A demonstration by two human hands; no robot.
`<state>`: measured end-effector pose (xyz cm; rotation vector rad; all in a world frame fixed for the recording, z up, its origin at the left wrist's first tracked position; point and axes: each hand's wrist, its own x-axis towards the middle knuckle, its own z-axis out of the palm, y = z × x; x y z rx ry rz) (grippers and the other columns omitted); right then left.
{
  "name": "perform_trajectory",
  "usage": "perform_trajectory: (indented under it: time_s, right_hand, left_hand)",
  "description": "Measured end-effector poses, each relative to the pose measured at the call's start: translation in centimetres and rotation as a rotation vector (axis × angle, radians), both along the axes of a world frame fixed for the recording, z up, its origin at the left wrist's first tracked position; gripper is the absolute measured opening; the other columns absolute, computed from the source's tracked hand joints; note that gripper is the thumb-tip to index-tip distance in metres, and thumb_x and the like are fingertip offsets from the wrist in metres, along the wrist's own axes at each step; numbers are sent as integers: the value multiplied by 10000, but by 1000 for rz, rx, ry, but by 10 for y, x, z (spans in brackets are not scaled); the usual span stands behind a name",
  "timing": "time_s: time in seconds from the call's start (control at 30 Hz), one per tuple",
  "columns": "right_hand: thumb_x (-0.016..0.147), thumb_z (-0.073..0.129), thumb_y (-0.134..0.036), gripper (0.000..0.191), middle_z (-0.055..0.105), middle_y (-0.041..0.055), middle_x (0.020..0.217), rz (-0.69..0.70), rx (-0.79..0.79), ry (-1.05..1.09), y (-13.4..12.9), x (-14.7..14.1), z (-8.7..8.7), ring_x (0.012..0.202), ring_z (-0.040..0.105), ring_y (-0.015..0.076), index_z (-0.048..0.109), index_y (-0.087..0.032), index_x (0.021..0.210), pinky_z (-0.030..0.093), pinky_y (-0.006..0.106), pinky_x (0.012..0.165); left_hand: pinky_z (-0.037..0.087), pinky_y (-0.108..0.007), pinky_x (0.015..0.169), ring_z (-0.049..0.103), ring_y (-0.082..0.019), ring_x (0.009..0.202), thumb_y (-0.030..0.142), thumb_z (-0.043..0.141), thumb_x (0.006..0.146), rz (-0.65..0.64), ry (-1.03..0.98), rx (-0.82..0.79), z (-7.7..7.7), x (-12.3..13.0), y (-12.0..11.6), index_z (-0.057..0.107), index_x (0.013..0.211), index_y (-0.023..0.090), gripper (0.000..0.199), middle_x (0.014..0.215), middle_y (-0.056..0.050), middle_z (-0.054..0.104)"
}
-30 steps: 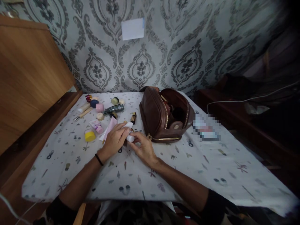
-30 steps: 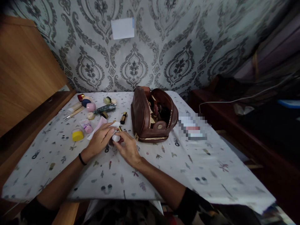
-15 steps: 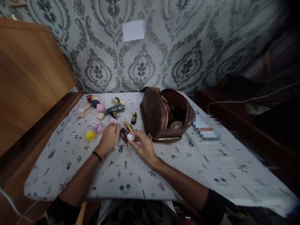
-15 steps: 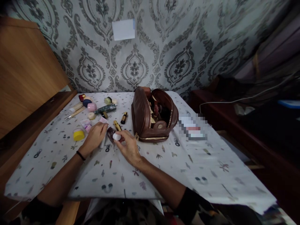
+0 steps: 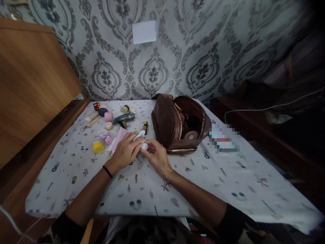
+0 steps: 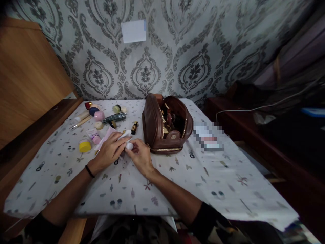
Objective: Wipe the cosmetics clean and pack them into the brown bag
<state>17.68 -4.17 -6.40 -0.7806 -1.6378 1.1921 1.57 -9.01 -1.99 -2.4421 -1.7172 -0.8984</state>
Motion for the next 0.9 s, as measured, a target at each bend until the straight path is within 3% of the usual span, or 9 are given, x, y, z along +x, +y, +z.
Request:
perform_trajectory:
  time_s: [0.13, 0.3, 0.43, 0.57, 0.7, 0.8, 0.9]
  right_hand:
    - [713, 770, -414, 306, 661, 0, 758, 11, -167, 78, 7, 0, -1, 655, 640, 158, 575, -217, 842, 562, 279, 609]
    - [682, 797, -426, 346, 633, -25, 700, 54, -261, 113, 9, 0, 0, 566, 610, 141, 556, -220, 821, 556, 281, 562]
    - [723, 768, -426, 318, 642, -19, 715, 61, -216, 94, 7, -1, -1, 581, 620, 150, 554, -225, 846, 554, 283, 559]
    - [772, 715, -343, 213, 657, 11, 814, 27, -45, 23, 2, -1, -2, 696, 640, 164, 611, -216, 908, 561, 289, 647]
    - [797, 682, -268, 152, 636, 36, 905, 34, 74, -27, -5, 1, 1, 762, 626, 163, 658, -215, 937, 555, 288, 694]
    - [792, 691, -276, 177, 648, 41, 926, 40, 46, -27, -5, 1, 1, 794, 631, 165, 660, -213, 955, 553, 291, 724]
    - [753, 720, -319, 276, 660, 34, 898, 47, -96, 30, 0, -1, -2, 783, 641, 171, 624, -208, 987, 562, 293, 690]
  left_hand:
    - [501, -453, 973, 519, -280, 1176, 269, 378, 1019, -5, 46, 5, -6, 4, 1, 570, 1358, 212, 394, 1202, -131, 595]
    - [500, -444, 984, 529, -281, 1190, 251, 366, 1022, -24, 62, 10, -4, 4, -1, 573, 1345, 179, 390, 1231, -145, 597]
    - [524, -400, 891, 573, -265, 1105, 296, 380, 1025, 16, 75, -14, 0, 2, -3, 619, 1283, 215, 360, 1155, -119, 622]
    - [504, -375, 908, 569, -256, 1138, 335, 383, 1029, 112, 28, -33, 2, -2, -1, 644, 1217, 213, 344, 1169, -107, 625]
    - [480, -379, 900, 608, -246, 1006, 351, 326, 1040, 188, -39, -129, 2, -11, 5, 673, 997, 181, 389, 997, -91, 645]
    - [470, -355, 810, 611, -225, 857, 367, 291, 1044, 200, -88, -209, 2, -17, 8, 636, 872, 185, 427, 847, -64, 630]
    - [453, -341, 771, 604, -219, 820, 380, 319, 1033, 210, -123, -220, 0, -18, 10, 607, 861, 195, 384, 830, -54, 630]
